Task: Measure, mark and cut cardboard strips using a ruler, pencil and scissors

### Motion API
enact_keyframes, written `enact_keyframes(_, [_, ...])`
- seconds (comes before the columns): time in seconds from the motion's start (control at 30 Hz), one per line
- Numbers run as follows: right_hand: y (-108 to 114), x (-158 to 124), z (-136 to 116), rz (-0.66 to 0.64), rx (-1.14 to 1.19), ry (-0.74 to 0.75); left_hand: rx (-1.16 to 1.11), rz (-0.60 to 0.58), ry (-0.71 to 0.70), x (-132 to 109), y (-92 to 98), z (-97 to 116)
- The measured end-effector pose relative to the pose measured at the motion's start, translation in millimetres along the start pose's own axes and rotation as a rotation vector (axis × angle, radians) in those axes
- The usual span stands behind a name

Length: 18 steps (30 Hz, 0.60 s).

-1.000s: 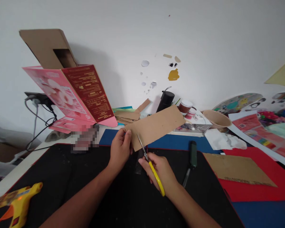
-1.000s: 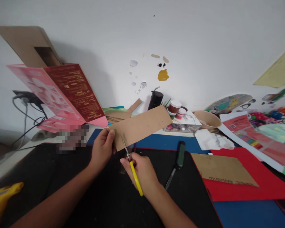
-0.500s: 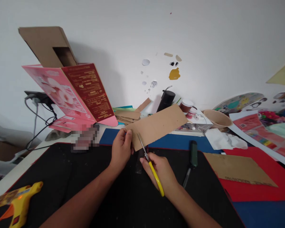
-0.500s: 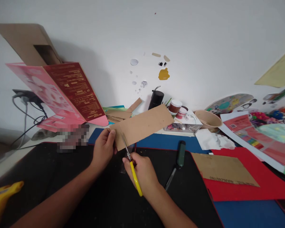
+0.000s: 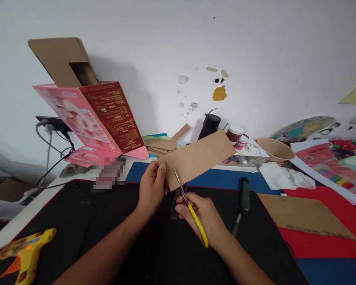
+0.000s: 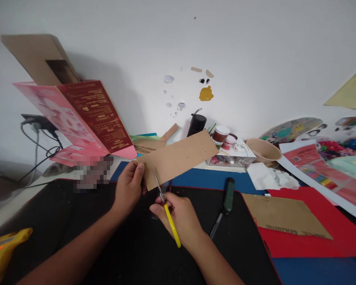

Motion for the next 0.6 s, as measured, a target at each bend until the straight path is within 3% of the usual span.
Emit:
enact_keyframes(0.4, [1.7,-1.0,-7.9,-0.018,0.021,-0.007,0.007,-0.004,-0.006,-2.1,0.1,1.7])
enact_keyframes(0.6, [-3.4,-1.0,-1.6,0.007,0.077,-0.107,0.010,-0.016,0.001,-4.3,-1.4,0.6])
Point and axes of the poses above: each hand's wrist, its own x-axis towards the middle knuckle, its own y-axis out of the back of the hand, z = x × y, the point moved 1 cm from there along x, towards the middle knuckle, and after that the axes turned 13 degrees about x, right-handed, at the moved point
